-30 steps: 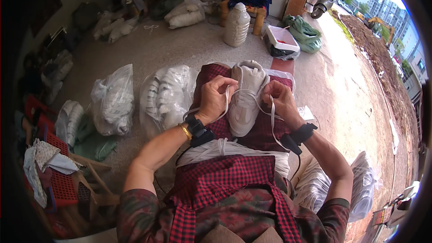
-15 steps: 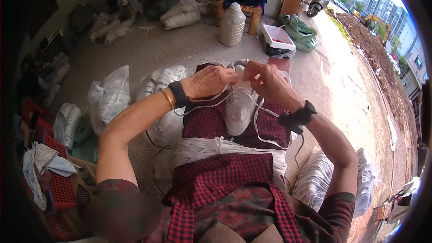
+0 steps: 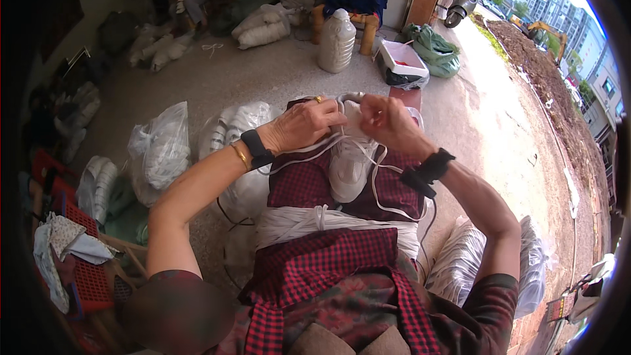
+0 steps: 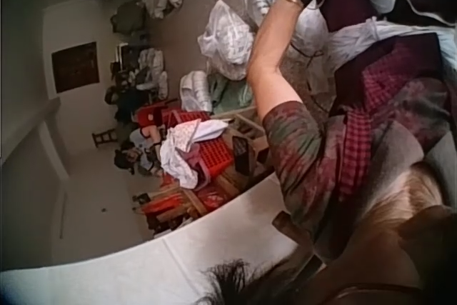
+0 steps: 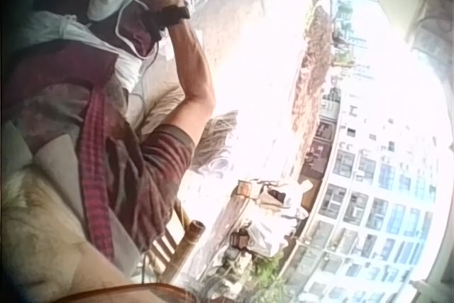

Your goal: Thread and tie long laces into a new white sneaker on the lap.

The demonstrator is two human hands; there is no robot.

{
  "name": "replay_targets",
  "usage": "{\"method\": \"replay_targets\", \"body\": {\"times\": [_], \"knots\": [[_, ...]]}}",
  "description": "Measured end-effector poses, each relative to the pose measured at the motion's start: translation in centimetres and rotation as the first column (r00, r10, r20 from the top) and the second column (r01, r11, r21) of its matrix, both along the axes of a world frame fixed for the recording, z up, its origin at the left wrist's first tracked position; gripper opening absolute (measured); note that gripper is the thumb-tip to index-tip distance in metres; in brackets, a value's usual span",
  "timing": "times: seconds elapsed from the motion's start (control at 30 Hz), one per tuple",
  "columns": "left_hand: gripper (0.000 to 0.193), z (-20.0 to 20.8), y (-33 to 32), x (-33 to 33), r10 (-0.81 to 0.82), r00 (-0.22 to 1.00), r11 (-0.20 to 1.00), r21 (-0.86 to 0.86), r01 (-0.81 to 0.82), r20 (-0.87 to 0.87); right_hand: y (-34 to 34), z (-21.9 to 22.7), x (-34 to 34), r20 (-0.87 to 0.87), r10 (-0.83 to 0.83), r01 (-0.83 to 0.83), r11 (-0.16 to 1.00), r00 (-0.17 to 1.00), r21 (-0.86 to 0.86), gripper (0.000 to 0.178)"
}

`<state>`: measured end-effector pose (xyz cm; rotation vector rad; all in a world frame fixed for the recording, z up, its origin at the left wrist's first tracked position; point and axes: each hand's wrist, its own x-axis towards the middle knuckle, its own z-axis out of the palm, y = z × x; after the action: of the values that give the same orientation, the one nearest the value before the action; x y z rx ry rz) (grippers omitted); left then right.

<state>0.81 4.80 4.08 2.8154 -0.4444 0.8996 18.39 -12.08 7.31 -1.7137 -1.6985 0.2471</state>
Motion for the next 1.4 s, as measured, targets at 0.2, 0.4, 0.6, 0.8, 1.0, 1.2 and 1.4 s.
{"method": "replay_targets", "body": {"times": [0.2,0.4,0.6,0.8,1.0,1.2,1.4], "knots": [[0.021,3.2,-3.1,1.5,-0.023,1.000,0.915,-0.404,0.019,-0.005,-6.0,2.9,4.7,-0.460,0.066,-0.054,0.998,0.885,0.040,0.030],[0.018,4.3,-5.2,5.0,-0.160,0.921,0.739,-0.661,-0.128,-0.356,-6.3,2.8,2.8,-0.577,0.036,-0.037,0.999,0.816,0.010,0.028],[0.020,4.1,-4.0,2.7,0.111,0.957,0.837,-0.494,-0.235,-0.267,-3.3,0.7,2.8,-0.185,-0.003,0.001,1.000,0.983,-0.010,0.024],[0.014,0.9,-3.9,1.9,0.252,0.955,0.892,-0.344,-0.292,-0.158,0.0,-2.5,2.2,0.022,-0.062,0.058,0.985,0.998,0.160,0.030],[0.007,-0.3,-4.8,2.0,0.358,0.925,0.877,-0.294,-0.379,-0.126,-0.3,-4.2,3.0,-0.132,0.006,0.014,0.988,0.991,0.153,0.036],[0.005,-0.9,-5.3,2.4,0.379,0.920,0.863,-0.321,-0.389,-0.098,-0.1,-3.9,2.2,-0.099,-0.039,0.052,0.989,0.994,0.136,0.041],[0.005,-0.7,-5.1,2.4,0.464,0.880,0.863,-0.170,-0.475,-0.102,-0.1,-4.7,2.6,-0.077,-0.014,0.030,0.979,0.997,0.201,0.041]]}}
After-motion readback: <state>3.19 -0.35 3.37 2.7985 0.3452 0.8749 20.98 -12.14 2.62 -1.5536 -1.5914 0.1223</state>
